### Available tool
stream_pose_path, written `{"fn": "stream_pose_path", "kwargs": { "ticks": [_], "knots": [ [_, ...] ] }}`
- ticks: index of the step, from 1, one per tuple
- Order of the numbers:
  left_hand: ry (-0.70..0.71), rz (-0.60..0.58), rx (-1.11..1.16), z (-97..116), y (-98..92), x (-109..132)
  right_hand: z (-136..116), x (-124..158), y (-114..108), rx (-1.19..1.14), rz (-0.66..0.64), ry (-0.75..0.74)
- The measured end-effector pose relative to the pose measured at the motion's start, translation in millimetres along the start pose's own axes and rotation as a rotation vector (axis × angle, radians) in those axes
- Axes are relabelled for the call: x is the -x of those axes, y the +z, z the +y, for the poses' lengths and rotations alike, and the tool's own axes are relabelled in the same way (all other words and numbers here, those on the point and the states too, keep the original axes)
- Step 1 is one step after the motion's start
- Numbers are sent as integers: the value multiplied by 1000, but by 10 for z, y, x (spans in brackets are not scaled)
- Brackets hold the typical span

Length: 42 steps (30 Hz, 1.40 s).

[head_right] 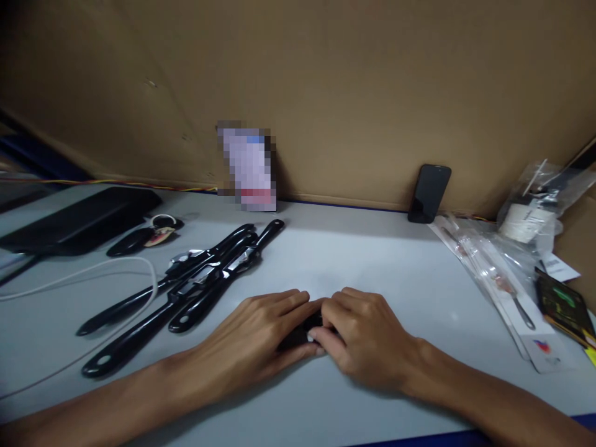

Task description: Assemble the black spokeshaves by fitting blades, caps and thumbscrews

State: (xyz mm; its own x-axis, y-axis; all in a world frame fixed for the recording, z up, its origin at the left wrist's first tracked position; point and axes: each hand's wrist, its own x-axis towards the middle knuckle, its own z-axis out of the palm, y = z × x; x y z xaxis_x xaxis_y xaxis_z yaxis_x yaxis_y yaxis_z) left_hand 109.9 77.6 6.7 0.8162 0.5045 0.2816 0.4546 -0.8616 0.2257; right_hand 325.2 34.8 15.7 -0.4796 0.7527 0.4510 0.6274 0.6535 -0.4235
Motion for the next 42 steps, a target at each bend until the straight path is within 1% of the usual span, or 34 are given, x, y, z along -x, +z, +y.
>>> {"fn": "stream_pose_path", "kwargs": {
  "ticks": [2,4,6,8,10,12,19,21,23,26,28,30,32,34,35,38,42],
  "knots": [
    [3,-6,-3,-3,-2,-3,-13,-9,49,3,17,10],
    [7,-13,-4,-7,-9,-5,-6,-23,25,-51,13,56],
    [15,-20,-8,-11,-17,-6,17,-38,-65,-159,-20,119],
    [22,-26,-13,-12,-23,-4,48,-48,-178,-249,-79,136],
    [24,-30,-16,-12,-24,-2,80,-50,-262,-278,-136,107],
    [17,-26,-19,-10,-20,-2,108,-45,-295,-267,-169,79],
    [-5,-20,-6,15,-26,-16,158,-24,-267,-262,-219,6],
    [-7,-17,-8,21,-31,-17,154,-24,-250,-253,-223,17],
    [-7,-13,-13,23,-34,-15,134,-25,-204,-253,-200,68],
    [-2,-6,-14,18,-31,-10,82,-26,-104,-244,-124,163],
    [7,1,-12,12,-28,-9,49,-30,-64,-278,-96,169],
    [15,4,-13,4,-24,-8,28,-38,-74,-388,-110,188],
    [19,2,-16,-4,-19,-5,21,-46,-126,-493,-107,273],
    [18,1,-24,-13,-13,2,24,-46,-189,-495,-31,350],
    [20,-1,-27,-17,-11,6,27,-40,-213,-462,20,360],
    [24,-10,-30,-22,-7,21,28,-3,-233,-312,128,312],
    [22,-15,-11,-22,-14,23,-36,85,-181,-52,130,132]
  ]
}}
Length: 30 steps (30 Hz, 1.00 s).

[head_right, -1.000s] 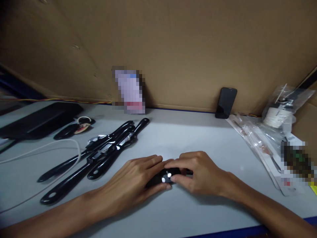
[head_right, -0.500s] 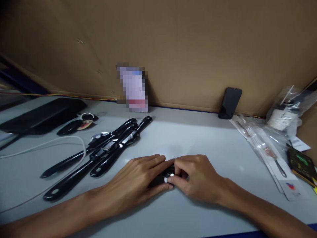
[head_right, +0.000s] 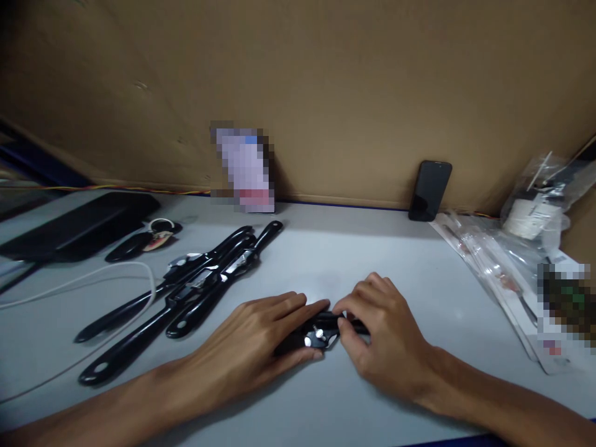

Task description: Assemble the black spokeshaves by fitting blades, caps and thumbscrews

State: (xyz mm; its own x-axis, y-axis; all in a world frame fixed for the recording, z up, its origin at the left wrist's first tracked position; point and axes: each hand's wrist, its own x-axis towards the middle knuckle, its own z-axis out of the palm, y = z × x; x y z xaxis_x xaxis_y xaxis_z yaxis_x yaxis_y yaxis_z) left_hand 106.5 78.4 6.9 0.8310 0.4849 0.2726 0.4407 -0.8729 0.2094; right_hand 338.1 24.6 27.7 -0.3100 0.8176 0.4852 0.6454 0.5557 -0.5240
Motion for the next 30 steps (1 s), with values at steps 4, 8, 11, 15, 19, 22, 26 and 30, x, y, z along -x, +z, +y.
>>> {"fn": "stream_pose_path", "kwargs": {
  "ticks": [4,8,11,15,19,22,26,30],
  "knots": [
    [-6,-5,3,-1,-6,-1,-121,95,13,262,-2,-90],
    [-12,-6,-5,-2,-1,10,-210,83,-20,24,-125,-134],
    [-14,-17,4,3,4,12,-165,23,-28,-286,-144,-86],
    [-26,-27,4,12,13,5,-14,-24,1,-182,-61,-76],
    [-26,-31,11,7,15,5,33,-17,21,-83,-140,-122],
    [-30,-42,12,4,5,8,11,-15,14,-117,-144,-34],
    [-30,-42,5,12,-15,3,-4,-18,14,-175,-118,64],
    [-29,-43,10,17,-22,-3,-13,-8,18,-176,-122,49]
  ]
}}
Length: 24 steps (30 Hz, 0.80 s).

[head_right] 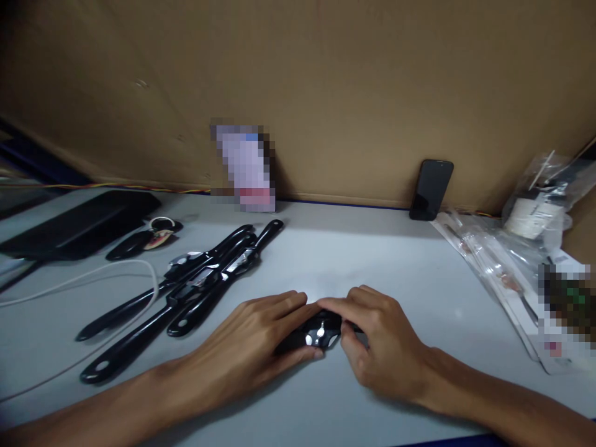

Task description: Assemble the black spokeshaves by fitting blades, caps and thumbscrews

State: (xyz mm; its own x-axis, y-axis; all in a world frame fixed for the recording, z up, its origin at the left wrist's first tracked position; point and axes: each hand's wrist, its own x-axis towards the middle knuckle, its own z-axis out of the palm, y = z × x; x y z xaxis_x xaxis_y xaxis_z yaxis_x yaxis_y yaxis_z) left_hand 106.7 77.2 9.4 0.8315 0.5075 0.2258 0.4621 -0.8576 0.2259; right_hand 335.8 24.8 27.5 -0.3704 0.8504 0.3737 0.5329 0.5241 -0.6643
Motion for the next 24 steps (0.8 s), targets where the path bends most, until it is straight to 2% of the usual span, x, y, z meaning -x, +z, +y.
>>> {"fn": "stream_pose_path", "kwargs": {
  "ticks": [7,16,24],
  "knots": [
    [6,13,-2,-6,12,1,-16,10,-19,-67,-11,96],
    [19,33,6,-21,38,14,44,34,6,11,-75,-67],
    [15,25,-2,-14,23,4,44,26,3,96,-128,-101]
  ]
}}
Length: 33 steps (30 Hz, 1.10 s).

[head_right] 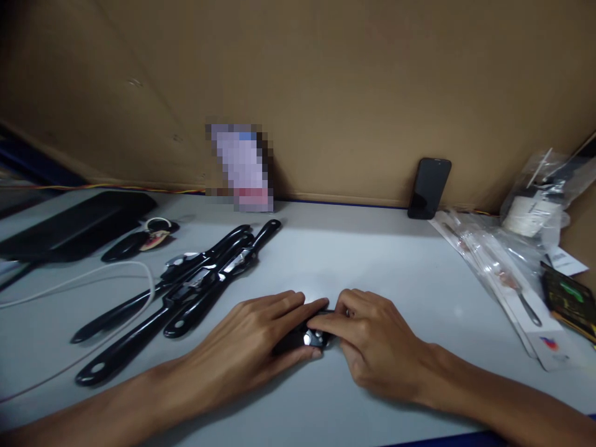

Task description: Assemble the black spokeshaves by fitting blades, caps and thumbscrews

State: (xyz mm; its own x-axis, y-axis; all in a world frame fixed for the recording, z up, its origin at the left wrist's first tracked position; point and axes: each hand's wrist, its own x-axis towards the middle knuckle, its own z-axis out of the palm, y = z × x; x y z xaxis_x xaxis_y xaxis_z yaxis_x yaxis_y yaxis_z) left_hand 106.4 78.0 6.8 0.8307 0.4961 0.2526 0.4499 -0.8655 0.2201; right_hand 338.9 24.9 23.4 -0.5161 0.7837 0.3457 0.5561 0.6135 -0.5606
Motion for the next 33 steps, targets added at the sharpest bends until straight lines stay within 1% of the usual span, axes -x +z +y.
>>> {"fn": "stream_pose_path", "kwargs": {
  "ticks": [6,9,12,17,20,23,26,29,33],
  "knots": [
    [-15,-17,-8,10,-7,-2,-31,18,6,-56,56,69],
    [-15,-23,-16,6,-3,-1,-42,18,16,-84,47,32],
    [-21,-32,-3,5,-1,3,-35,12,24,-63,27,-7],
    [-9,-10,-9,2,4,8,5,18,19,14,49,43],
    [-10,-6,-26,0,0,4,9,16,12,-21,54,22],
    [-8,-8,-16,5,-10,-6,-6,4,12,-55,29,-25],
    [-9,-13,1,16,-18,-10,-9,3,16,-21,22,-3],
    [-1,1,-3,20,-18,-7,2,12,15,25,57,15],
    [4,8,-8,12,-14,-11,-4,12,8,-12,49,-55]
  ]
}}
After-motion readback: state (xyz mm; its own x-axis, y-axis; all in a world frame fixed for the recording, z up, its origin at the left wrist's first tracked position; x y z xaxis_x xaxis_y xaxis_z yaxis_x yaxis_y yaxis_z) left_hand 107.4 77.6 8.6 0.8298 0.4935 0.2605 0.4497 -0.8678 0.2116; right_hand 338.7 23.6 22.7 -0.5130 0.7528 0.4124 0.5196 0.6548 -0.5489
